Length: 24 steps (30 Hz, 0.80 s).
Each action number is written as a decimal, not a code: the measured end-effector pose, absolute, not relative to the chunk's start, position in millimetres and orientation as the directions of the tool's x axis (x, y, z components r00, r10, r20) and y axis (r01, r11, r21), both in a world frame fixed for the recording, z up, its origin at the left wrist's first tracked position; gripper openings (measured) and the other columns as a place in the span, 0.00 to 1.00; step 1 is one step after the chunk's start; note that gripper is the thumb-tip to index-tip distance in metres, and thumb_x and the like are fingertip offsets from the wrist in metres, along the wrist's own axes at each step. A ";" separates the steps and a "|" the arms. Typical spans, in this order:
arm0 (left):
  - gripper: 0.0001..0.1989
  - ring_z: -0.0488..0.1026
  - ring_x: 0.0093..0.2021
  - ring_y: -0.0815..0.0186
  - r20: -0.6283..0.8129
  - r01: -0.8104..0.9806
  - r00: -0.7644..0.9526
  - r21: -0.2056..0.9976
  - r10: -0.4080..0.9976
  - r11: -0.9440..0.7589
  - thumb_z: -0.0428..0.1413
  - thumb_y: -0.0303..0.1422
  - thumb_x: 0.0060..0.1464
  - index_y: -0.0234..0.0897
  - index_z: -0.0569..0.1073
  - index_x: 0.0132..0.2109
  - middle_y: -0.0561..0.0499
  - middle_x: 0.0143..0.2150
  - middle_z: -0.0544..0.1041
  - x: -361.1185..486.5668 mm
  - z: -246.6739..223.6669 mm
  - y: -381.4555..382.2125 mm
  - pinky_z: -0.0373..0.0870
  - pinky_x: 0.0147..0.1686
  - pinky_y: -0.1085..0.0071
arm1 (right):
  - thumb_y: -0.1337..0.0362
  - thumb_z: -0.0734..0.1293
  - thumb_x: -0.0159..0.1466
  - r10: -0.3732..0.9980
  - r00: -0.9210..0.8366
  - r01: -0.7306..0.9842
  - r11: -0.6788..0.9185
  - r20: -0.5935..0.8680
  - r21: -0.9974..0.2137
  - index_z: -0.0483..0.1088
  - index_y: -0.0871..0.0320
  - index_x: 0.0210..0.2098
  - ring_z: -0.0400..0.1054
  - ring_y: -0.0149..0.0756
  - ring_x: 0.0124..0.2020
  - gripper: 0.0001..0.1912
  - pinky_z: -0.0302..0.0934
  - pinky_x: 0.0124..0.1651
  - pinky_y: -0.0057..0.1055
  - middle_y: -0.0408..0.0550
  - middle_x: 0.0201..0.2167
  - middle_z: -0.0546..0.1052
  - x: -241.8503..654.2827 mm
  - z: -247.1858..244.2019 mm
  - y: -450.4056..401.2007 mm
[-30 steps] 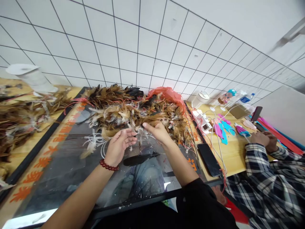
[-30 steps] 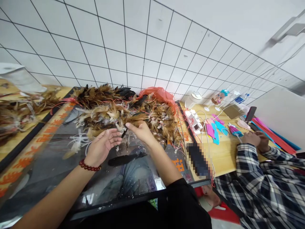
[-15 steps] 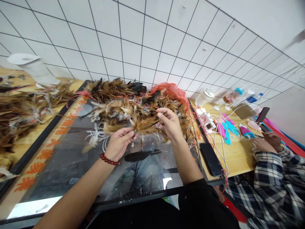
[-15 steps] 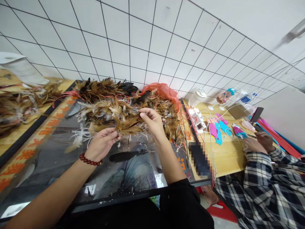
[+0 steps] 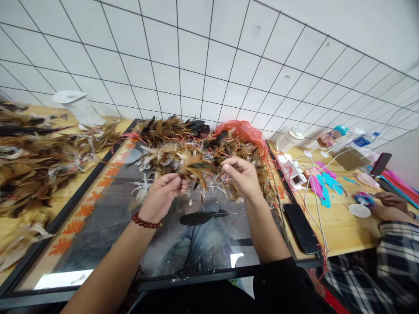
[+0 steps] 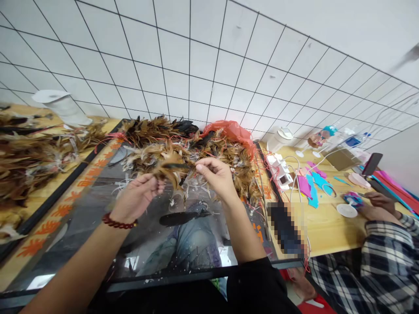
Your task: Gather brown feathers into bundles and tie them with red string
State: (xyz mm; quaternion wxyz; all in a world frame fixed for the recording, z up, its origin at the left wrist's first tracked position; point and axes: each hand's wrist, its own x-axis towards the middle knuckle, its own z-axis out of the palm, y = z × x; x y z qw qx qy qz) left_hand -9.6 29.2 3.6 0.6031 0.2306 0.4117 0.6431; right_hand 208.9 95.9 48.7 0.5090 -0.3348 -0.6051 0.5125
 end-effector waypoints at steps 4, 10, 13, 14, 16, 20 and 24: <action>0.14 0.75 0.29 0.69 -0.180 -0.571 -0.353 0.819 0.918 -0.058 0.71 0.29 0.36 0.33 0.74 0.29 0.48 0.28 0.79 -58.3 6.4 24.6 0.73 0.30 0.76 | 0.56 0.74 0.56 0.924 -0.054 -0.151 0.368 0.379 -0.918 0.76 0.56 0.34 0.59 0.25 0.22 0.11 0.55 0.26 0.25 0.40 0.25 0.73 226.6 60.8 99.1; 0.16 0.74 0.28 0.70 -0.104 -0.376 -0.646 0.906 0.756 -0.196 0.68 0.22 0.36 0.35 0.74 0.34 0.54 0.27 0.80 -123.0 -9.2 15.6 0.73 0.29 0.77 | 0.58 0.74 0.54 0.881 0.126 -0.205 0.473 0.457 -0.857 0.75 0.55 0.32 0.58 0.25 0.22 0.10 0.53 0.26 0.25 0.40 0.24 0.72 246.9 77.8 102.0; 0.14 0.74 0.28 0.71 -0.125 -0.368 -0.643 0.916 0.756 -0.162 0.69 0.23 0.36 0.35 0.74 0.32 0.54 0.27 0.80 -124.5 -12.7 11.8 0.73 0.29 0.78 | 0.59 0.74 0.53 0.880 0.140 -0.195 0.475 0.455 -0.858 0.74 0.56 0.31 0.58 0.25 0.22 0.09 0.53 0.26 0.25 0.40 0.23 0.72 251.5 81.1 102.6; 0.13 0.75 0.28 0.70 -0.128 -0.368 -0.620 0.919 0.774 -0.143 0.69 0.24 0.37 0.35 0.74 0.31 0.54 0.27 0.80 -121.1 -12.8 11.1 0.74 0.28 0.78 | 0.59 0.74 0.53 0.881 0.143 -0.179 0.471 0.451 -0.864 0.74 0.56 0.31 0.58 0.25 0.22 0.09 0.54 0.26 0.25 0.40 0.23 0.72 252.3 81.5 102.4; 0.10 0.75 0.28 0.69 -0.123 -0.371 -0.564 0.921 0.816 -0.117 0.69 0.28 0.40 0.36 0.75 0.31 0.53 0.28 0.80 -112.6 -11.9 10.9 0.75 0.29 0.76 | 0.58 0.74 0.54 0.877 0.153 -0.149 0.475 0.455 -0.867 0.74 0.56 0.31 0.59 0.25 0.22 0.10 0.55 0.27 0.25 0.40 0.23 0.72 253.8 82.0 101.3; 0.10 0.75 0.28 0.69 -0.126 -0.383 -0.544 0.917 0.830 -0.111 0.69 0.29 0.40 0.36 0.76 0.30 0.53 0.27 0.79 -106.9 -9.4 12.1 0.75 0.29 0.75 | 0.59 0.73 0.55 0.850 0.185 -0.126 0.519 0.494 -0.846 0.74 0.55 0.32 0.61 0.26 0.23 0.08 0.57 0.28 0.26 0.40 0.24 0.72 258.7 84.1 97.7; 0.13 0.74 0.26 0.71 -0.147 -0.372 -0.620 0.920 0.771 -0.123 0.69 0.25 0.34 0.34 0.75 0.31 0.55 0.25 0.77 -121.4 -11.6 10.5 0.73 0.27 0.77 | 0.60 0.73 0.56 0.817 0.234 -0.138 0.565 0.528 -0.813 0.75 0.55 0.32 0.60 0.25 0.22 0.07 0.55 0.27 0.25 0.39 0.23 0.72 267.4 88.6 96.0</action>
